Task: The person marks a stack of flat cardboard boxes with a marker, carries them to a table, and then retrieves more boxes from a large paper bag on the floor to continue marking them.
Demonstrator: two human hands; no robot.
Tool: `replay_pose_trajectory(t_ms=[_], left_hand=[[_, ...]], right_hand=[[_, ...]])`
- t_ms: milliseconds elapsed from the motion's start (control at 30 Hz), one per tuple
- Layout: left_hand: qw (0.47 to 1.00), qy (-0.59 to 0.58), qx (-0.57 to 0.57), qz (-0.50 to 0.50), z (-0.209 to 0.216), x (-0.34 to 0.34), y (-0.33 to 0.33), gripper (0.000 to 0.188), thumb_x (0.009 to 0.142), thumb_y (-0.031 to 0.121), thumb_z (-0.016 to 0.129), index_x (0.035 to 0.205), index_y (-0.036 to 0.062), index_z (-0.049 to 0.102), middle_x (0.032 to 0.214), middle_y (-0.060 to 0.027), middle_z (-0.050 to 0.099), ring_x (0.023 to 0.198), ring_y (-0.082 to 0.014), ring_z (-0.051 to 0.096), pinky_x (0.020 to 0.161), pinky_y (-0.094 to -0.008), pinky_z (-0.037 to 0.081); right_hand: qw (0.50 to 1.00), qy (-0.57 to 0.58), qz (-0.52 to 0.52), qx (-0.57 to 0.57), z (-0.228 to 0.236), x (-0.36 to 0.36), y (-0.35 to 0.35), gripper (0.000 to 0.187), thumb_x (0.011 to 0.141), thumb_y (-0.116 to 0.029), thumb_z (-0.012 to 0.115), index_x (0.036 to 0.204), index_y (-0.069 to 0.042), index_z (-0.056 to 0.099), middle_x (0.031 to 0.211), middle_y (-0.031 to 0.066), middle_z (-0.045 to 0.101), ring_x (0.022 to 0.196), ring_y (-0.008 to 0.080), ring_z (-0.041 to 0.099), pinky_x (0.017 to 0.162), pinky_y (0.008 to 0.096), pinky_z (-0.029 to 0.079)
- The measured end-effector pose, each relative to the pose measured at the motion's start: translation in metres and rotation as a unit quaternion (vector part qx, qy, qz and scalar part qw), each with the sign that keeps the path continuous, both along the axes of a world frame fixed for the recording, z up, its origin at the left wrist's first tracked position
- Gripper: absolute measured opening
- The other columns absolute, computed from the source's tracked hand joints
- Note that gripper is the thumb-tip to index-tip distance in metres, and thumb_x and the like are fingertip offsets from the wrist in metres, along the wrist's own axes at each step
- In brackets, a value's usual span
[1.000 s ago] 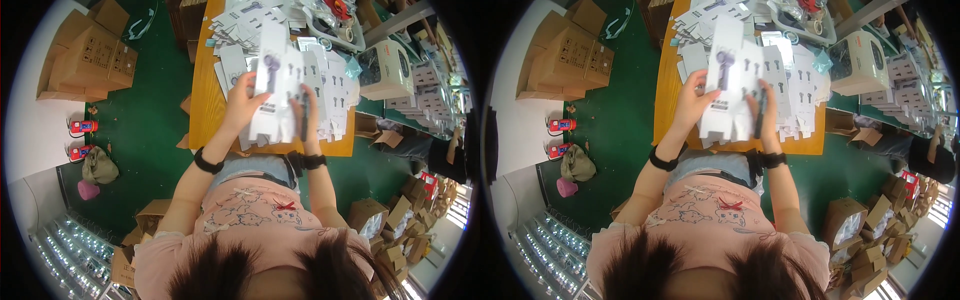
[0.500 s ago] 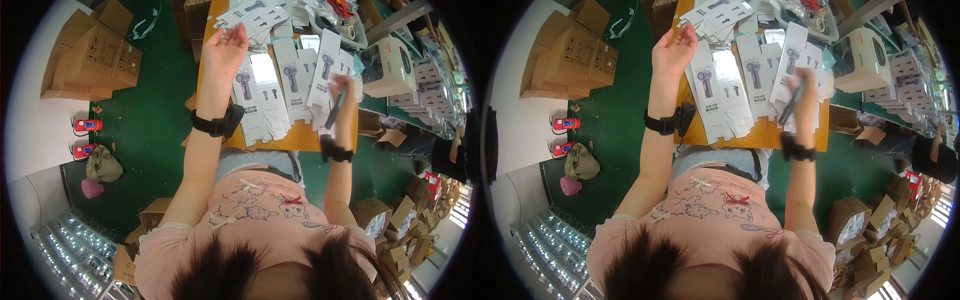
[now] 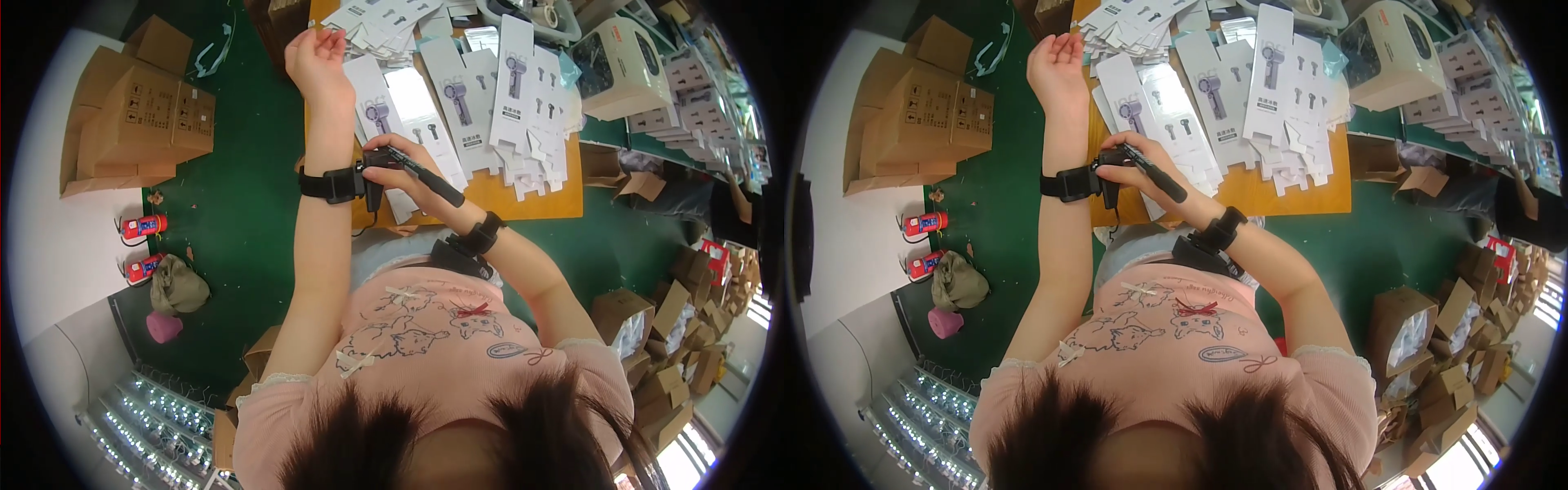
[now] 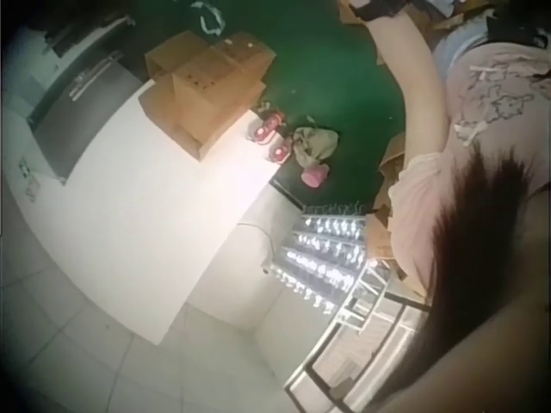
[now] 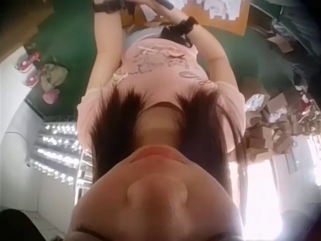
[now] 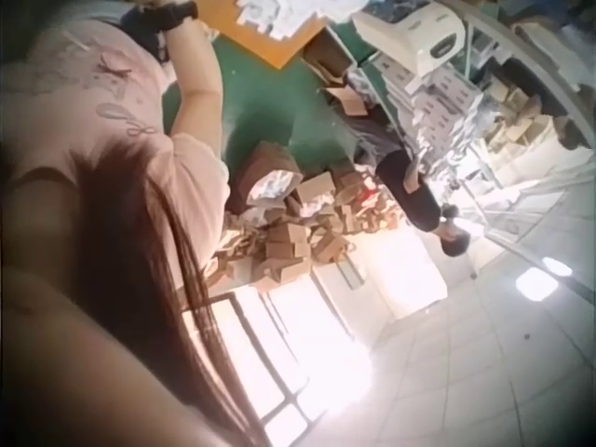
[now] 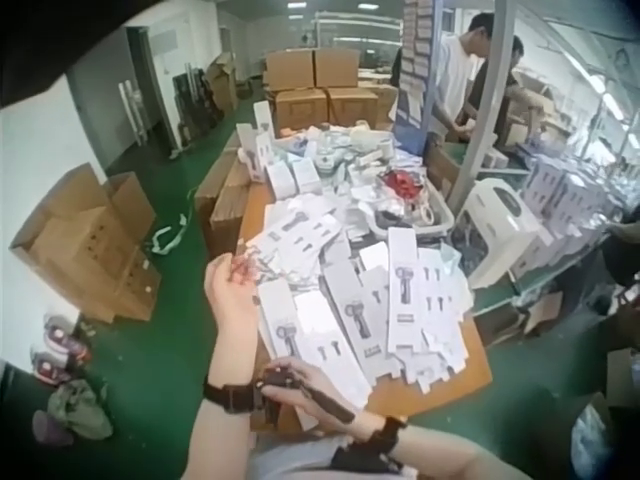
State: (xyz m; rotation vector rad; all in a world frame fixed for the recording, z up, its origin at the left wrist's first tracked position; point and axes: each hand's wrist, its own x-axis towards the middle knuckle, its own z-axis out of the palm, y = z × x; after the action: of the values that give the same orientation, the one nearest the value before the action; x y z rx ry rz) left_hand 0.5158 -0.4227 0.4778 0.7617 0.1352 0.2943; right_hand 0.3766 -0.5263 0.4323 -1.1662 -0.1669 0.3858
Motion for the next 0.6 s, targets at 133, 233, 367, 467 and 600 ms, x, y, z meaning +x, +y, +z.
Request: replay_pose_trajectory(t_ms=[133,233,367,467,600], left_hand=[[0.9,-0.138,0.392,0.135,-0.01,-0.002,-0.003,0.011,0.078,0.005,0.051,0.086,-0.0008,0.047,0.081,-0.0081,0.052,0.069,-0.0178,0.054,0.067,-0.0259,0.044],[0.77,-0.225,0.57,0.175,-0.005,-0.008,-0.006,0.01,0.078,0.005,0.053,0.086,0.0004,0.049,0.078,-0.0062,0.053,0.067,-0.0159,0.054,0.065,-0.025,0.043],[0.768,-0.259,0.569,0.141,0.021,-0.029,-0.017,0.01,0.082,0.008,0.052,0.088,0.0015,0.048,0.076,-0.005,0.053,0.068,-0.0135,0.052,0.063,-0.0237,0.041],[0.917,-0.178,0.353,0.058,0.042,-0.039,-0.02,0.011,0.085,0.011,0.05,0.091,0.0023,0.046,0.076,-0.0026,0.049,0.067,-0.0081,0.047,0.06,-0.0194,0.037],[0.976,-0.129,0.175,0.027,0.053,-0.04,-0.012,0.01,0.085,0.015,0.049,0.089,0.0057,0.049,0.074,-0.0044,0.053,0.067,-0.0129,0.051,0.064,-0.0239,0.04]], right_hand=[[0.999,0.04,-0.004,-0.017,0.012,0.0,-0.002,0.033,0.074,-0.014,0.065,0.101,-0.003,0.049,0.084,0.0028,0.055,0.076,0.0088,0.053,0.067,0.0203,0.044],[0.998,0.001,-0.017,-0.06,0.011,0.0,-0.001,0.033,0.074,-0.012,0.065,0.101,-0.004,0.048,0.085,0.0023,0.054,0.076,0.0084,0.054,0.066,0.0204,0.044],[0.985,-0.1,-0.05,-0.134,0.017,-0.008,-0.001,0.035,0.073,-0.009,0.066,0.101,-0.003,0.046,0.088,0.0027,0.054,0.077,0.0087,0.054,0.068,0.0215,0.045],[0.989,-0.08,-0.046,-0.116,0.024,-0.02,-0.004,0.038,0.072,-0.008,0.067,0.102,-0.003,0.044,0.092,0.0039,0.054,0.078,0.0092,0.054,0.07,0.0222,0.046],[0.986,-0.12,-0.02,-0.112,0.019,-0.023,-0.007,0.041,0.073,-0.01,0.067,0.106,-0.005,0.043,0.099,0.007,0.054,0.086,0.0124,0.054,0.076,0.0249,0.045]])
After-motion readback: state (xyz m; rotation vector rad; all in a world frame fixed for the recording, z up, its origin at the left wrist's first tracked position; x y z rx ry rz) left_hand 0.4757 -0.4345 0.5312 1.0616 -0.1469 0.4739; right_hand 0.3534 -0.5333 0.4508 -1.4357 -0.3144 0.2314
